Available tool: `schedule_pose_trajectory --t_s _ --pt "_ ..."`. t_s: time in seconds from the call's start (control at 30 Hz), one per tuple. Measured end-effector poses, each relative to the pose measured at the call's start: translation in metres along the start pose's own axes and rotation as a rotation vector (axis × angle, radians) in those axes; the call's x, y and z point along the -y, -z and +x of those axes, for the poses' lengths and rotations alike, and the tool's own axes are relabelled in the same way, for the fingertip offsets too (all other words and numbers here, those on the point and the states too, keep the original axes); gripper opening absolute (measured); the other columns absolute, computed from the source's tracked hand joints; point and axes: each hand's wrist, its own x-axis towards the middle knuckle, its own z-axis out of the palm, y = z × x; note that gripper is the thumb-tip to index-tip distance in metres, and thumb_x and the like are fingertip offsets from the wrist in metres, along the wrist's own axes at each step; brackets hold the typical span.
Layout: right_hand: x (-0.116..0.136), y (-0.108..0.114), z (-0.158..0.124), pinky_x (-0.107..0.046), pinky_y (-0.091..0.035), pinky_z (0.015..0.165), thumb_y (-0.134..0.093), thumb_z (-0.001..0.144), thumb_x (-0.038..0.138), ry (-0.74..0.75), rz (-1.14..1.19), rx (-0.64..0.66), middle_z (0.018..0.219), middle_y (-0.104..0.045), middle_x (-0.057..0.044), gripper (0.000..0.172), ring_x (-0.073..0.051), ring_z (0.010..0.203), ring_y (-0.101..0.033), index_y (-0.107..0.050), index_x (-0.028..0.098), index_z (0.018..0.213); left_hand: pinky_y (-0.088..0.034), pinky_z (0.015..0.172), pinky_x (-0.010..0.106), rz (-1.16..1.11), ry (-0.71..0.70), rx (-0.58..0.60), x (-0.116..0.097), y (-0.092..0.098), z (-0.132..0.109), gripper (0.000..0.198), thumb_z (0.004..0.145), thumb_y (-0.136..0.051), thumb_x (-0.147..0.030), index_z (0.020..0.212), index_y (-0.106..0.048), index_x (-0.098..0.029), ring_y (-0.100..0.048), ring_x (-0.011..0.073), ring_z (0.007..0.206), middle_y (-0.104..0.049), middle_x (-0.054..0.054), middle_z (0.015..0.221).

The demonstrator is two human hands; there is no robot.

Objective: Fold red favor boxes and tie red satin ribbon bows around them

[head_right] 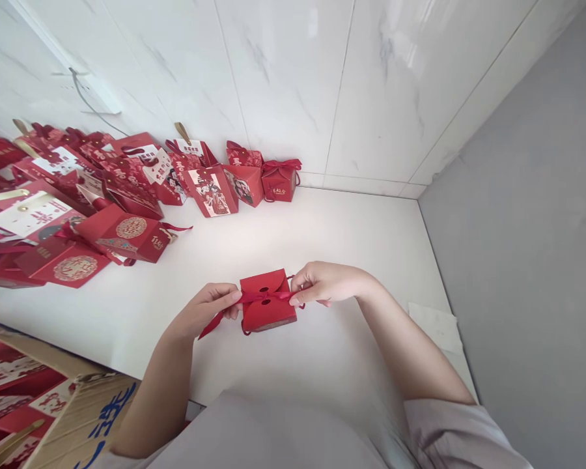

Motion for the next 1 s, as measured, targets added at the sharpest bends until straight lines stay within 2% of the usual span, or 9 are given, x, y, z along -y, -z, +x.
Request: schedule_pose_trajectory --t_s 0.1,0.27,0.43,0.53,0.63,0.7,0.87,0.93,1.0 --pt "0.002 0.001 -0.003 -0.022 -0.036 0.049 -0.066 0.081 0.049 0.063 0.038 -0.006 0.068 -0.058 0.004 0.034 -0.007 0.05 -0.046 -0.063 0.019 0.097 -0.043 0.069 0.024 -0.046 -0.009 -0.033 0.002 0.0 0.001 0.038 0.09 -0.055 -0.045 0.069 -0.06 -0.015 -0.054 0.0109 0.066 -0.059 0.002 0.066" --pt "0.006 0.0 -0.004 -0.026 -0.04 0.063 -0.056 0.087 0.054 0.153 0.042 -0.044 0.073 -0.06 -0.001 0.039 -0.012 0.065 -0.052 -0.059 0.017 0.076 -0.044 0.069 0.023 -0.081 -0.013 -0.027 0.005 -0.001 0.001 0.037 0.09 -0.056 -0.045 0.069 -0.059 -0.015 -0.056 0.011 0.066 -0.059 0.002 0.067" --pt "0.006 -0.004 -0.003 -0.026 -0.041 0.069 -0.064 0.083 0.042 0.205 0.02 -0.045 0.094 -0.067 -0.004 0.026 -0.014 0.079 -0.057 -0.062 0.018 0.092 -0.044 0.068 0.022 -0.098 -0.023 -0.033 0.006 -0.001 0.001 0.036 0.09 -0.056 -0.043 0.068 -0.06 -0.014 -0.056 0.0103 0.065 -0.06 0.002 0.066" --pt "0.008 -0.006 -0.003 -0.026 -0.042 0.069 -0.068 0.079 0.044 0.192 0.014 -0.038 0.09 -0.067 -0.002 0.029 -0.014 0.076 -0.057 -0.061 0.019 0.092 -0.044 0.068 0.022 -0.105 -0.024 -0.025 0.007 -0.001 0.002 0.036 0.09 -0.056 -0.043 0.069 -0.061 -0.014 -0.056 0.01 0.065 -0.06 0.001 0.067" --pt "0.01 -0.008 -0.002 -0.025 -0.04 0.064 -0.054 0.089 0.048 0.136 0.002 -0.077 0.084 -0.066 -0.002 0.031 -0.011 0.065 -0.054 -0.063 0.018 0.086 -0.043 0.067 0.022 -0.11 -0.024 -0.017 0.008 -0.001 0.002 0.037 0.09 -0.056 -0.044 0.069 -0.06 -0.014 -0.055 0.01 0.065 -0.059 0.001 0.067" --pt "0.011 -0.009 -0.002 -0.025 -0.038 0.06 -0.048 0.092 0.043 0.129 -0.05 -0.085 0.081 -0.065 -0.002 0.031 -0.011 0.061 -0.052 -0.066 0.018 0.084 -0.043 0.067 0.022 -0.102 -0.028 -0.022 0.008 -0.001 0.002 0.036 0.09 -0.056 -0.043 0.069 -0.06 -0.014 -0.055 0.0101 0.065 -0.059 0.001 0.067" --pt "0.01 -0.006 -0.01 -0.024 -0.036 0.059 -0.051 0.085 0.024 0.165 -0.191 -0.085 0.077 -0.062 0.0 0.016 -0.012 0.064 -0.049 -0.066 0.021 0.089 -0.044 0.069 0.024 -0.068 -0.038 -0.049 0.004 -0.004 0.0 0.036 0.09 -0.055 -0.042 0.068 -0.059 -0.015 -0.056 0.0112 0.065 -0.06 0.002 0.066" --pt "0.01 -0.006 -0.013 -0.024 -0.035 0.058 -0.05 0.086 0.026 0.144 -0.214 -0.11 0.077 -0.061 0.001 0.016 -0.011 0.062 -0.047 -0.065 0.021 0.089 -0.043 0.068 0.024 -0.059 -0.044 -0.044 0.004 -0.005 0.0 0.036 0.09 -0.054 -0.043 0.069 -0.059 -0.015 -0.055 0.0114 0.065 -0.059 0.002 0.065" --pt "0.011 -0.007 -0.012 -0.024 -0.034 0.056 -0.051 0.089 0.036 0.123 -0.197 -0.121 0.078 -0.062 0.001 0.02 -0.011 0.062 -0.045 -0.065 0.021 0.088 -0.042 0.066 0.025 -0.048 -0.044 -0.03 0.004 -0.006 0.0 0.036 0.09 -0.053 -0.045 0.071 -0.059 -0.015 -0.055 0.0117 0.065 -0.059 0.002 0.065"
